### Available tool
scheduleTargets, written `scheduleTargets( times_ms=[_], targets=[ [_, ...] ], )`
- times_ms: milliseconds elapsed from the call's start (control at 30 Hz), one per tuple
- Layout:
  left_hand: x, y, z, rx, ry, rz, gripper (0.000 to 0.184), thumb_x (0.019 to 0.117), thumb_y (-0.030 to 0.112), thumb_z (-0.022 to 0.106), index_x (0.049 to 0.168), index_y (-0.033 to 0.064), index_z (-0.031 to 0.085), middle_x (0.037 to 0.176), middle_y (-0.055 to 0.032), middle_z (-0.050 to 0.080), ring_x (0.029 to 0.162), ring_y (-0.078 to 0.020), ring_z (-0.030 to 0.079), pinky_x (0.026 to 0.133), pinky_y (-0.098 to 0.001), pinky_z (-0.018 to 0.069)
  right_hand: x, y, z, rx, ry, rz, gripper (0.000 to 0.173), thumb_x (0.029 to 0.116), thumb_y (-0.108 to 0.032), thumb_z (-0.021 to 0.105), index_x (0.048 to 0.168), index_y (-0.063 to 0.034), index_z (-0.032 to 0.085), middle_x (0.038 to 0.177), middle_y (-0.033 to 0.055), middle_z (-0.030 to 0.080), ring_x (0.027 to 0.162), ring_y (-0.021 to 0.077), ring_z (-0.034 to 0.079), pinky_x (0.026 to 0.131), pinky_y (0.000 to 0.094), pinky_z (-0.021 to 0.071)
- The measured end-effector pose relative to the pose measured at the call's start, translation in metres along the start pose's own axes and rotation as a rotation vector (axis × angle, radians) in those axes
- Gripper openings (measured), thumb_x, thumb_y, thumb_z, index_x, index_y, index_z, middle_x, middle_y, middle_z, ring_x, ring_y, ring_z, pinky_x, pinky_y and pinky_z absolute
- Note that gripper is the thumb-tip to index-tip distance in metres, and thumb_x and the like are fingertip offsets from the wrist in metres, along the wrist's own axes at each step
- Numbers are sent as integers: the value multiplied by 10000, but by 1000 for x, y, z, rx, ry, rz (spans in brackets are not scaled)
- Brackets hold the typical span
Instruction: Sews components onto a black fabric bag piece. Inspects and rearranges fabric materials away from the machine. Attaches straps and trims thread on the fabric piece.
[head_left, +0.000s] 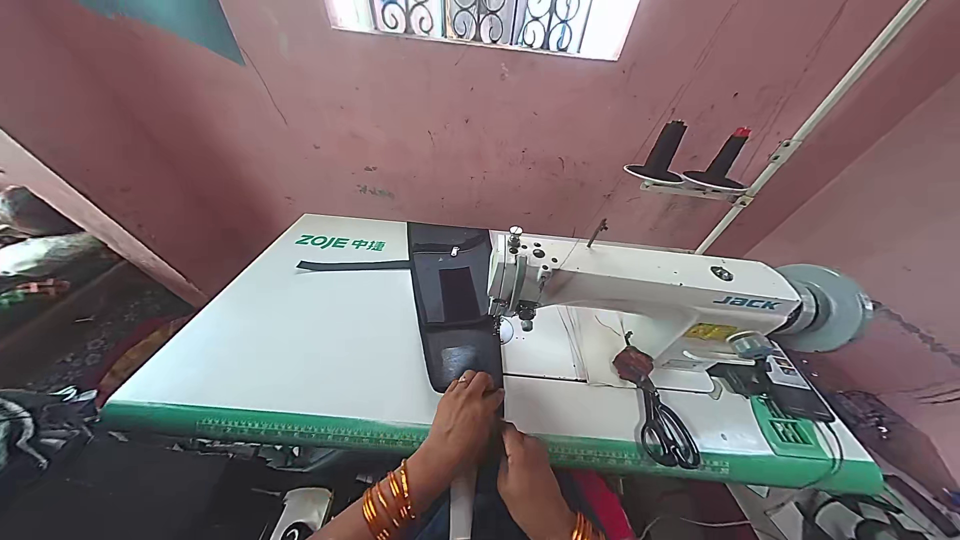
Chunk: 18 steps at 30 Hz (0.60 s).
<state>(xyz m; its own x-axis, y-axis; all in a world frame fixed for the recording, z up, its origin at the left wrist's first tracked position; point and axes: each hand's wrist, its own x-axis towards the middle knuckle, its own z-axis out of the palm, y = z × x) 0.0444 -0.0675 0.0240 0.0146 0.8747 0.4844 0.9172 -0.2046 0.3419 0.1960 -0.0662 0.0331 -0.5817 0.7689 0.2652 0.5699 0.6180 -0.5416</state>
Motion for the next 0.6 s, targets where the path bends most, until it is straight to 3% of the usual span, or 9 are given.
scheduleTargets(
  times_ms=[67,167,233,300,367,433,467,533,600],
  targets=[
    [-3,5,7,106,23,61,181,840,17,675,957,72,802,948,-113,737,978,-315,715,782,-462,592,-9,1,-7,85,-40,15,220,848,47,599,1036,73,711,781,191,712,717,329,733,665,469,596],
    [-5,8,13,166,33,101,172,824,8,674,941,53,792,925,-122,731,981,-333,710,800,-482,589,-20,23,-33,164,-25,-5,189,926,-16,603,1040,44,740,839,167,737,746,284,738,704,443,609],
    [-4,8,15,170,45,99,183,805,20,660,925,50,795,906,-126,724,966,-345,705,794,-493,586,-24,51,-70,-52,85,39,184,930,-51,625,1029,7,769,1003,169,747,941,309,738,842,455,608],
    [-1,14,12,183,22,52,179,831,85,622,883,54,791,874,-123,713,942,-348,699,793,-510,559,-24,81,-114,-308,110,257,205,888,47,629,1049,67,755,1194,297,675,1160,466,639,994,571,522],
    [6,27,-2,142,-174,-97,276,931,221,593,921,24,786,921,-165,728,1007,-380,693,885,-555,523,-18,105,-146,-403,-10,518,277,882,38,673,1151,90,716,1260,349,611,1227,520,565,1041,606,467],
    [24,39,-21,56,-510,-321,502,1038,440,521,1104,-10,734,1108,-203,722,1179,-381,642,1043,-537,460,-10,125,-160,-353,-130,624,426,865,-5,736,1276,64,646,1249,321,611,1175,492,598,1004,593,486],
    [33,43,-28,12,-632,-414,512,1046,443,525,1195,-18,690,1191,-210,699,1237,-377,610,1080,-524,440,-7,136,-165,-279,-142,612,514,837,-1,761,1326,55,615,1219,300,631,1103,462,634,960,589,508],
    [40,45,-33,-36,-717,-520,405,1053,303,546,1306,-2,632,1268,-208,670,1274,-376,590,1076,-528,449,-6,156,-171,-100,-76,502,642,757,56,755,1372,62,568,1116,257,678,890,372,667,805,545,532],
    [38,44,-35,-58,-708,-554,352,1033,209,560,1323,28,642,1275,-192,677,1261,-370,607,1067,-541,462,-3,156,-177,-154,38,346,661,746,99,703,1391,67,561,1107,260,706,892,379,703,793,545,558]
  ],
)
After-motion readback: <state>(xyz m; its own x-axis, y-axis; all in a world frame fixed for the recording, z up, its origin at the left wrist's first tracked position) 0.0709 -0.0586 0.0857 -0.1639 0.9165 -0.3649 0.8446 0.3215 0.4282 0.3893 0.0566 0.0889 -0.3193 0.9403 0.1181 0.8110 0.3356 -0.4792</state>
